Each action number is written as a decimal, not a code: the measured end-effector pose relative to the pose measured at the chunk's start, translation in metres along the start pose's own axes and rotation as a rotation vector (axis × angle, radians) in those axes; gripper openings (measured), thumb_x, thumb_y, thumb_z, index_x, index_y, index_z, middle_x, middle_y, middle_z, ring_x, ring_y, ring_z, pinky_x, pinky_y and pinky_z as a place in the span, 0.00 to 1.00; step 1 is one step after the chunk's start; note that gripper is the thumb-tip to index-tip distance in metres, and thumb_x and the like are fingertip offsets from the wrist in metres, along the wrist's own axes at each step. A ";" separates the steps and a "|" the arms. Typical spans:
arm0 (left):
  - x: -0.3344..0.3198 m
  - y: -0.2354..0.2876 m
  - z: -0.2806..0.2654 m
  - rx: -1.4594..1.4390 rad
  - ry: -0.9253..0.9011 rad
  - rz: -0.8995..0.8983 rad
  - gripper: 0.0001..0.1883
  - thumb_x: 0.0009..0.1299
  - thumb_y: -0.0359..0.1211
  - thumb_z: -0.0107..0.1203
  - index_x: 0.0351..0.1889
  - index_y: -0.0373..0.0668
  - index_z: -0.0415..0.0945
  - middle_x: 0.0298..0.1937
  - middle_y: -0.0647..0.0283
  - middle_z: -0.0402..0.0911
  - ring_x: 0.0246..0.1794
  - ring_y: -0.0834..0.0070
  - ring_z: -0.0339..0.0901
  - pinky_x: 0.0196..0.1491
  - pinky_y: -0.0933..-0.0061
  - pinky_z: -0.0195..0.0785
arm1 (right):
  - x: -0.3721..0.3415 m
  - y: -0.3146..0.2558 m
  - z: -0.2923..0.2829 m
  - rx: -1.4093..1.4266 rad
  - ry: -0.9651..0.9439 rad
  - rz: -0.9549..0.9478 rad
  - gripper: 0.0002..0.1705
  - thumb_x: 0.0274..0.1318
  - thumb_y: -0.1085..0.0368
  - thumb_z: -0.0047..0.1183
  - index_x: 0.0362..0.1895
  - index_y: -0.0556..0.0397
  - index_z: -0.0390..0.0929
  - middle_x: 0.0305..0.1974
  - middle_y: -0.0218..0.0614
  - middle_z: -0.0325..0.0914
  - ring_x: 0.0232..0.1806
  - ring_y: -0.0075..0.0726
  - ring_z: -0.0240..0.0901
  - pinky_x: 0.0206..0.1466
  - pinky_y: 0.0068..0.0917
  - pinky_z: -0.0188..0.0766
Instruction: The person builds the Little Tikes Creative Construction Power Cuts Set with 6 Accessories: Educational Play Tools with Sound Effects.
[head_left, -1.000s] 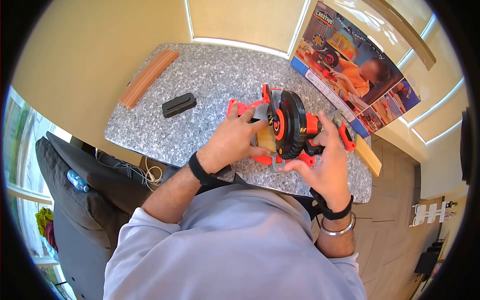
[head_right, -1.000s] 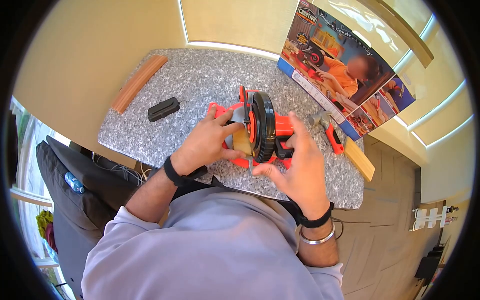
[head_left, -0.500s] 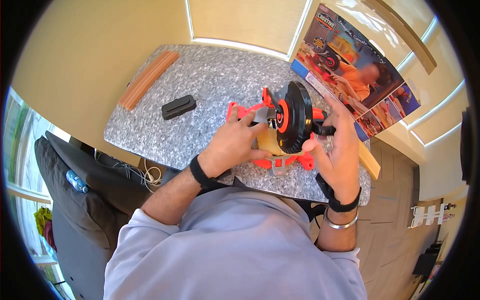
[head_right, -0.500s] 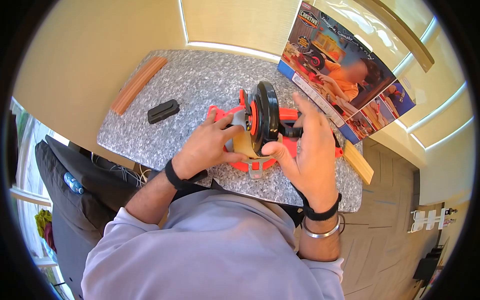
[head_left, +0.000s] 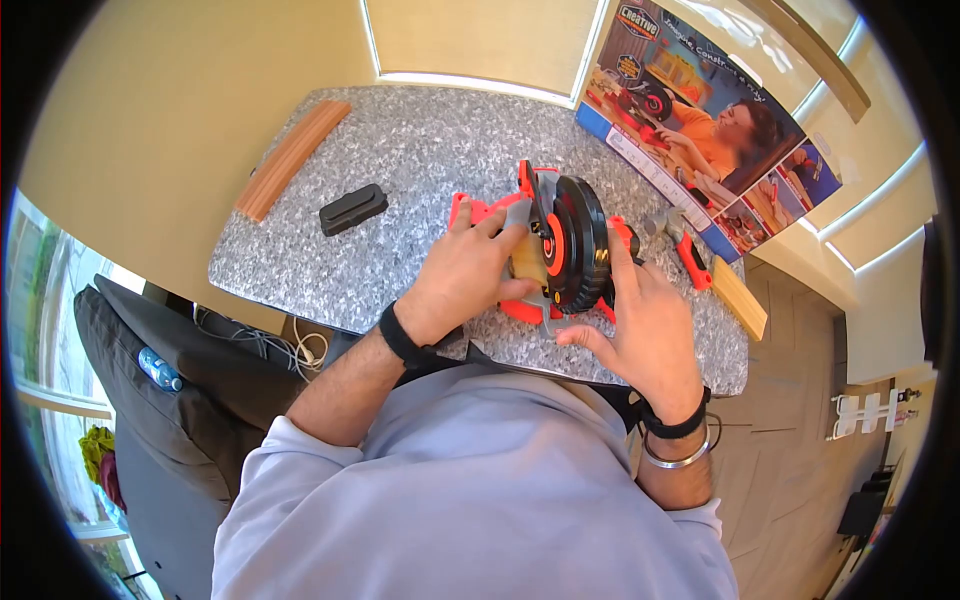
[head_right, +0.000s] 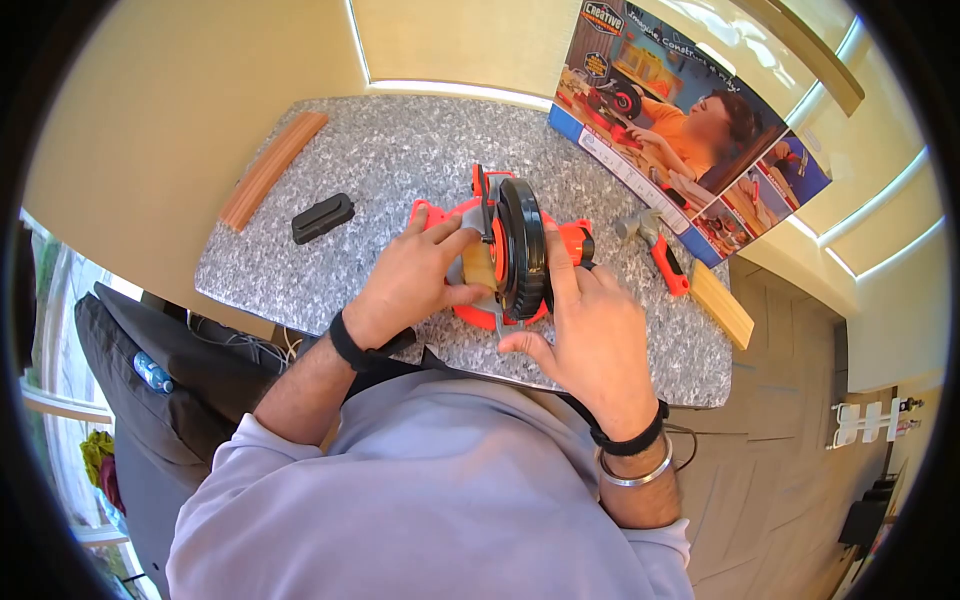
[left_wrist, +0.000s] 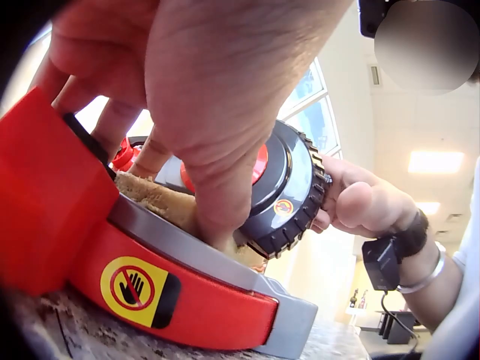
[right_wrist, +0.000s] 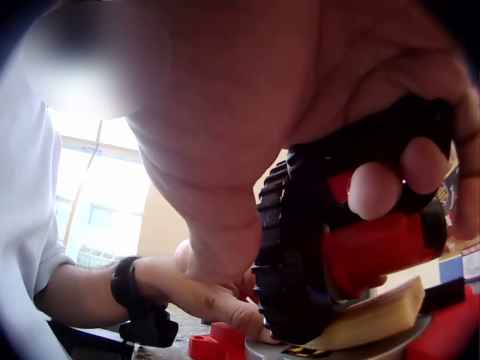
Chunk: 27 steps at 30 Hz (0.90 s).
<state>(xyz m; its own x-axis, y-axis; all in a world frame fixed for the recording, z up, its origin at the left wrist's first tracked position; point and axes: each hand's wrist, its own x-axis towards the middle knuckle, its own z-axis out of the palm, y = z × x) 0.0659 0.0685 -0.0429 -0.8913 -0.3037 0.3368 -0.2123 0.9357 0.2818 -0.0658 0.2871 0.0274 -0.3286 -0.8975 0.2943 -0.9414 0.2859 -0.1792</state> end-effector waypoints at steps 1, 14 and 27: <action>0.000 0.000 0.001 -0.002 -0.008 -0.001 0.36 0.61 0.50 0.77 0.65 0.46 0.79 0.69 0.50 0.81 0.70 0.30 0.73 0.61 0.42 0.80 | -0.001 0.001 0.002 0.002 0.020 -0.016 0.78 0.39 0.28 0.75 0.84 0.63 0.54 0.42 0.48 0.83 0.44 0.59 0.79 0.48 0.49 0.77; 0.002 0.003 -0.003 -0.040 0.012 0.014 0.35 0.62 0.49 0.77 0.64 0.47 0.80 0.70 0.49 0.81 0.70 0.30 0.73 0.63 0.42 0.79 | -0.007 -0.001 0.006 -0.002 0.077 -0.003 0.79 0.39 0.41 0.81 0.88 0.60 0.49 0.44 0.47 0.82 0.51 0.57 0.79 0.54 0.47 0.79; 0.005 -0.003 -0.013 -0.058 -0.117 0.035 0.38 0.60 0.47 0.79 0.67 0.45 0.80 0.78 0.52 0.74 0.72 0.26 0.69 0.77 0.36 0.64 | 0.009 -0.007 -0.003 0.016 0.055 0.035 0.80 0.34 0.37 0.81 0.87 0.59 0.52 0.42 0.46 0.85 0.47 0.57 0.83 0.51 0.49 0.79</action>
<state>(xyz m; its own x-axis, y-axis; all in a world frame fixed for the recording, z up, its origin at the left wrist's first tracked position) 0.0675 0.0622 -0.0301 -0.9390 -0.2450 0.2412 -0.1600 0.9324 0.3240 -0.0625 0.2781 0.0341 -0.3653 -0.8672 0.3384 -0.9280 0.3108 -0.2053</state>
